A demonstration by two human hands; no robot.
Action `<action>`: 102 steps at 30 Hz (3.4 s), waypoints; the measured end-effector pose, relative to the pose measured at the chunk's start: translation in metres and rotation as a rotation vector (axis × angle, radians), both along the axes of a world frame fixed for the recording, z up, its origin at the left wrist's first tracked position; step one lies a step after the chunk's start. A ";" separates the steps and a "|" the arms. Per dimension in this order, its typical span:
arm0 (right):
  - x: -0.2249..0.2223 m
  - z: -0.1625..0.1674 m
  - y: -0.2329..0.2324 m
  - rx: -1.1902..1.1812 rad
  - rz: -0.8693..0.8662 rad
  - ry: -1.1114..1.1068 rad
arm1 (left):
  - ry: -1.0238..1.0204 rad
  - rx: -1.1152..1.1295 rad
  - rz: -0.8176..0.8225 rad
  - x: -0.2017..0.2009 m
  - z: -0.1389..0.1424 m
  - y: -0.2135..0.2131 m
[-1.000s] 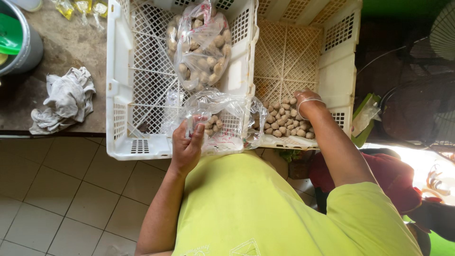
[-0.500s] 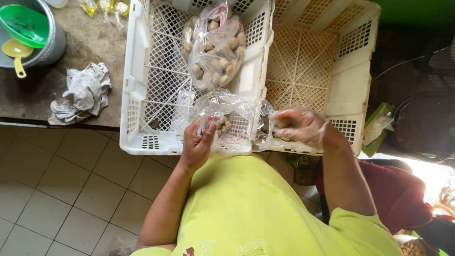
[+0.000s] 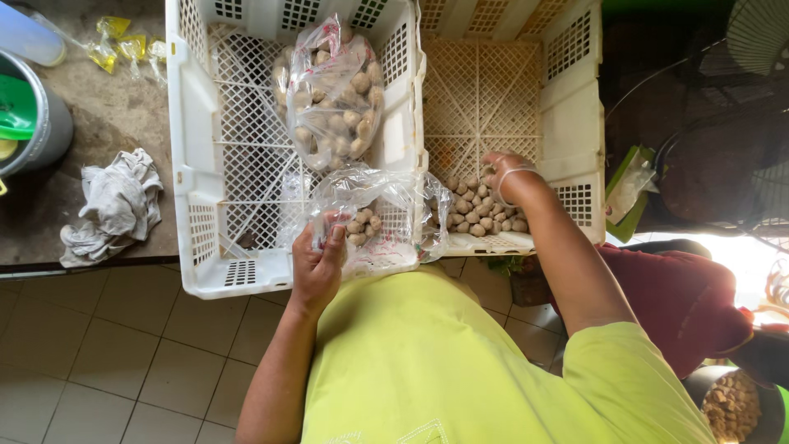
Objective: The person holds open a plastic bag inside a white crate and repeatedly transfers round meatballs by hand from an adjacent crate into the bag. They occasionally reposition the crates, adjust the bag, and reach through a window opening before resuming filling the bag.
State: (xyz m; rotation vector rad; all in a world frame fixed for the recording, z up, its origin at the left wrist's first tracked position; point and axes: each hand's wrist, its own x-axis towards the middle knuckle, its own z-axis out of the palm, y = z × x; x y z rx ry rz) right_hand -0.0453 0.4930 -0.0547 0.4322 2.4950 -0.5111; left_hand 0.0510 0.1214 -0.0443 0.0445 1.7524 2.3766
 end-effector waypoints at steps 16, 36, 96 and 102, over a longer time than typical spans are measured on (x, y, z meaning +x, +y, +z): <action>-0.009 -0.003 0.003 -0.756 -0.206 0.336 | 0.075 -0.089 0.053 -0.002 0.005 0.000; -0.004 -0.003 0.007 0.139 0.330 -0.008 | 0.079 -0.010 0.088 0.000 -0.003 0.004; 0.047 -0.013 -0.070 -0.796 0.727 0.901 | 0.210 -0.422 0.486 -0.027 0.036 0.010; 0.049 -0.042 -0.050 -0.591 0.640 1.212 | 0.400 -0.823 0.267 -0.024 0.069 -0.003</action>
